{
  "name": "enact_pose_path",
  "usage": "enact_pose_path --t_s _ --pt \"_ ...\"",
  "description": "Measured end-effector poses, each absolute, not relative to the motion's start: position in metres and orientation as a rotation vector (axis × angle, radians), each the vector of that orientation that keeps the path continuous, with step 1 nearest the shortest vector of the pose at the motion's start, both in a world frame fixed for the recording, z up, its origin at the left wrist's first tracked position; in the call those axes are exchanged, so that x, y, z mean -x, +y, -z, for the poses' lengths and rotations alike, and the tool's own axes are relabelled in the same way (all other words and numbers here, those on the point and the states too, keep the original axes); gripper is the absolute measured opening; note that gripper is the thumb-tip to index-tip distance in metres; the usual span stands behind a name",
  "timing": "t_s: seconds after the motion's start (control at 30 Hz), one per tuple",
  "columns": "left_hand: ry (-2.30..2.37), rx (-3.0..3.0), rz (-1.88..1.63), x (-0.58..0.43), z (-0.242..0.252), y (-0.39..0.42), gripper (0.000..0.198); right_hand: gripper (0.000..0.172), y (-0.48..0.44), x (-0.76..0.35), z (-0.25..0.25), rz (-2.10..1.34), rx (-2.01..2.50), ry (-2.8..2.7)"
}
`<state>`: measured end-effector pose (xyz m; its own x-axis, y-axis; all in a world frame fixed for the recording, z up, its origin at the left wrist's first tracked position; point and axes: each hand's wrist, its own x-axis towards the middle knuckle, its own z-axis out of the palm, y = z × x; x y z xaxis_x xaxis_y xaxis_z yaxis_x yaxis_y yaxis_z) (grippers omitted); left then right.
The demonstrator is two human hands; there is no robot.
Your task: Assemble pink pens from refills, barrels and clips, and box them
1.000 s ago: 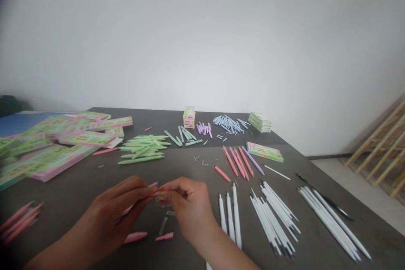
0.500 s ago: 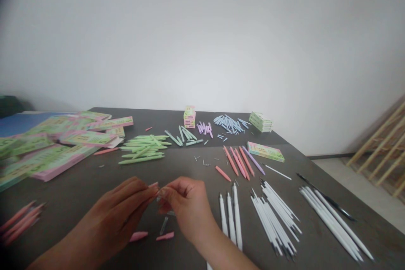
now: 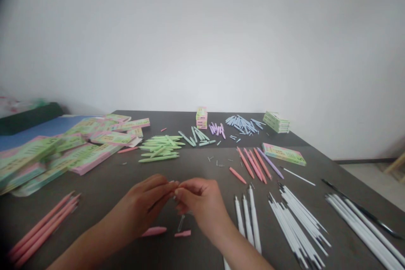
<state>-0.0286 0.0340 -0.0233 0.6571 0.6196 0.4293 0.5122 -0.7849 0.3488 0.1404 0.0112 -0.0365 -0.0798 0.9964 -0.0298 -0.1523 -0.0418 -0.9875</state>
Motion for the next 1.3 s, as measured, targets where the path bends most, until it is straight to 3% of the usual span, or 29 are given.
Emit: enact_pose_path --t_s 0.1,0.23,0.47,0.7,0.9,1.07,1.3 --pt "1.112 -2.459 -0.824 0.045 0.018 0.053 0.037 0.032 0.014 -0.146 0.037 -1.314 1.085 -1.132" --pt "1.475 -2.272 -0.691 0.067 0.019 0.084 0.029 0.033 0.021 -0.154 0.042 -1.270 1.111 -1.138" --pt "1.431 -2.290 -0.556 0.057 0.046 0.083 0.024 0.036 0.025 -0.155 0.047 -1.245 1.127 -1.178" --pt "1.382 -2.170 -0.595 0.054 0.056 0.085 0.022 0.027 0.021 -0.154 0.041 -1.171 1.114 -1.270" --pt "1.238 -1.807 -0.703 0.048 0.034 0.077 0.032 0.016 0.014 -0.153 0.034 -1.029 1.085 -1.362" --pt "0.744 -0.967 -0.859 0.037 0.014 0.056 0.070 0.013 0.002 -0.150 0.028 -0.701 1.078 -1.556" --pt "0.765 -0.648 -1.043 0.014 0.023 0.043 0.043 0.017 -0.008 -0.147 0.026 -0.418 0.934 -1.715"
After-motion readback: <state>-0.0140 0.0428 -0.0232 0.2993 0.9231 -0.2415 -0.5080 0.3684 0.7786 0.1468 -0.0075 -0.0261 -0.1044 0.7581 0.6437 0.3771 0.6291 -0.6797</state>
